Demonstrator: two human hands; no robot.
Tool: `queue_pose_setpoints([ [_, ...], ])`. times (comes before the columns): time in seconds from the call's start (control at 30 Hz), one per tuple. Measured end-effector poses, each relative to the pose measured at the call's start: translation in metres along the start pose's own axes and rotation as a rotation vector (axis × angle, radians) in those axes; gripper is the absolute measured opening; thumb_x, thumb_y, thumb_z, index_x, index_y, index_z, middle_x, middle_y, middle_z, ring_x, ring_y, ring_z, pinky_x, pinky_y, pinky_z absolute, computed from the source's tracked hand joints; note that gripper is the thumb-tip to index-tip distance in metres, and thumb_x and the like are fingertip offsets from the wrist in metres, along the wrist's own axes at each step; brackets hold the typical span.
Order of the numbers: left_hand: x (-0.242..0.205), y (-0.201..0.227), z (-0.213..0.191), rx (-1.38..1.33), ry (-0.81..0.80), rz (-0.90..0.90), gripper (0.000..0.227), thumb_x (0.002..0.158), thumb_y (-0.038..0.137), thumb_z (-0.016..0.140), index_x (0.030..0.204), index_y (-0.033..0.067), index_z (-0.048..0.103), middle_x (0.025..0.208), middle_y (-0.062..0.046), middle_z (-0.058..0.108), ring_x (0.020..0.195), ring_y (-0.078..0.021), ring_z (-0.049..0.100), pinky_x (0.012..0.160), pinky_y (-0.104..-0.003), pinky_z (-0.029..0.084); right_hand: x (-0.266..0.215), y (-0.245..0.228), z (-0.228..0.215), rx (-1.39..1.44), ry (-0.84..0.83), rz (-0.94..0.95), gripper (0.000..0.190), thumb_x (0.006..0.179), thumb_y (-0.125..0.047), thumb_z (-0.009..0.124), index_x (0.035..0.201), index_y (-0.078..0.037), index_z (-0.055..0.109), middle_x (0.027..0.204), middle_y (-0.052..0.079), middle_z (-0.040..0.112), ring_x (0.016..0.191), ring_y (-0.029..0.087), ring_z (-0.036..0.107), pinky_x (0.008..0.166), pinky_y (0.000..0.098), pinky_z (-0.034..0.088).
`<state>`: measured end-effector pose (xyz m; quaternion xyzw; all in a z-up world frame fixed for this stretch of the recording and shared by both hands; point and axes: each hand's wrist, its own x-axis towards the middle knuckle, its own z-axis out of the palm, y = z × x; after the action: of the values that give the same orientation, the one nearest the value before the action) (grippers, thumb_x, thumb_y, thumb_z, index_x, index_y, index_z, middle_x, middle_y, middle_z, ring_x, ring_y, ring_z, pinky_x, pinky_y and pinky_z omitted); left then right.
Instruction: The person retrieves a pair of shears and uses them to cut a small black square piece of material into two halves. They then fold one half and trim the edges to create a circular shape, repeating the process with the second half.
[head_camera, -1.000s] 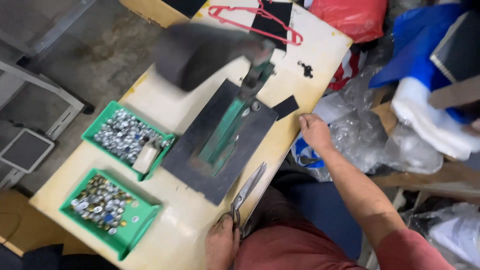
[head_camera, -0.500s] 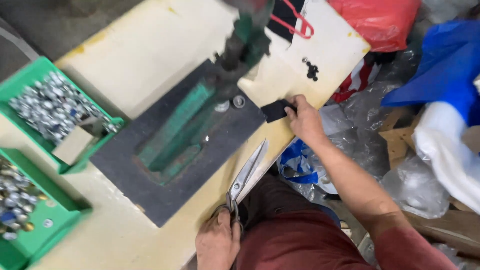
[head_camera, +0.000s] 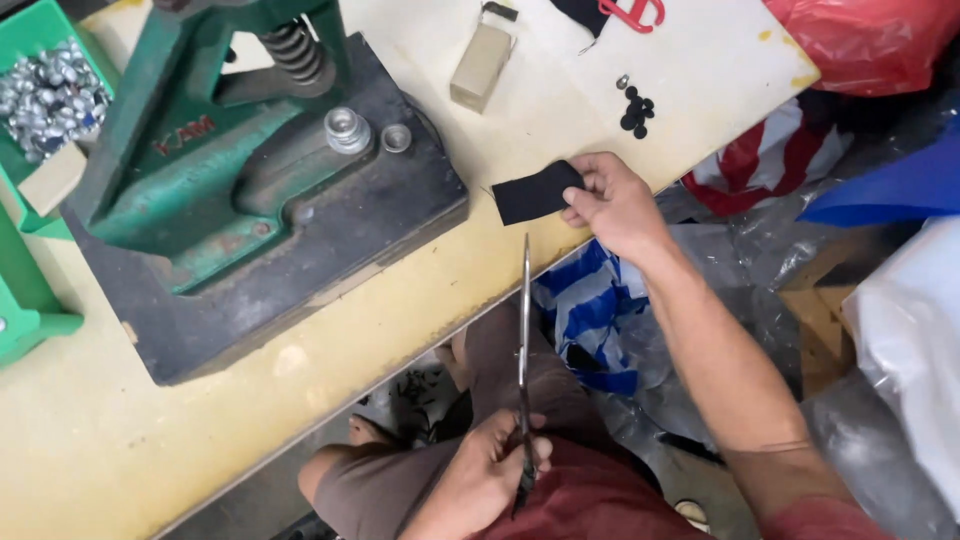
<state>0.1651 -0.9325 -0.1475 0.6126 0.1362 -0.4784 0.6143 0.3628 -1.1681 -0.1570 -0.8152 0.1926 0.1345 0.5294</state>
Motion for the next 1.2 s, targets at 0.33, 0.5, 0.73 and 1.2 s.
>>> queue_pose_setpoints([
  [0.33,0.049,0.005,0.049,-0.326,-0.170,0.074,0.037,0.098,0.025,0.063,0.124,-0.0002,0.060,0.086,-0.010,0.070,0.075,-0.0159,0.067,0.072,-0.024,0.054,0.003,0.021,-0.009,0.099,-0.075,-0.066,0.037,0.100,-0.007,0.061,0.136,-0.006,0.053,0.090,0.010,0.071,0.077,0.019,0.075,0.070,0.0272,0.064],
  [0.5,0.057,0.038,0.055,-0.173,-0.077,0.040,0.033,0.104,0.020,0.047,0.128,0.0017,0.060,0.097,-0.008,0.073,0.082,-0.0130,0.067,0.079,-0.024,0.055,-0.007,0.022,-0.010,0.058,-0.026,-0.057,0.043,0.099,-0.008,0.063,0.141,-0.006,0.055,0.083,0.007,0.071,0.074,0.013,0.072,0.073,0.0250,0.065],
  [0.73,0.070,0.043,0.062,-0.187,-0.065,0.006,0.034,0.105,0.024,0.046,0.129,0.0033,0.057,0.095,-0.005,0.072,0.082,-0.0123,0.066,0.078,-0.024,0.055,-0.014,0.024,-0.007,0.091,0.018,-0.031,0.045,0.097,-0.009,0.063,0.142,-0.006,0.055,0.094,0.009,0.076,0.081,0.014,0.076,0.080,0.0257,0.066],
  [1.2,0.055,0.051,0.056,-0.145,-0.021,0.011,0.032,0.104,0.022,0.043,0.127,0.0044,0.056,0.096,-0.003,0.074,0.082,-0.0111,0.068,0.079,-0.024,0.056,-0.016,0.033,-0.004,0.078,0.065,-0.123,0.042,0.099,-0.009,0.063,0.140,-0.003,0.056,0.090,0.008,0.075,0.079,0.015,0.076,0.076,0.0252,0.066],
])
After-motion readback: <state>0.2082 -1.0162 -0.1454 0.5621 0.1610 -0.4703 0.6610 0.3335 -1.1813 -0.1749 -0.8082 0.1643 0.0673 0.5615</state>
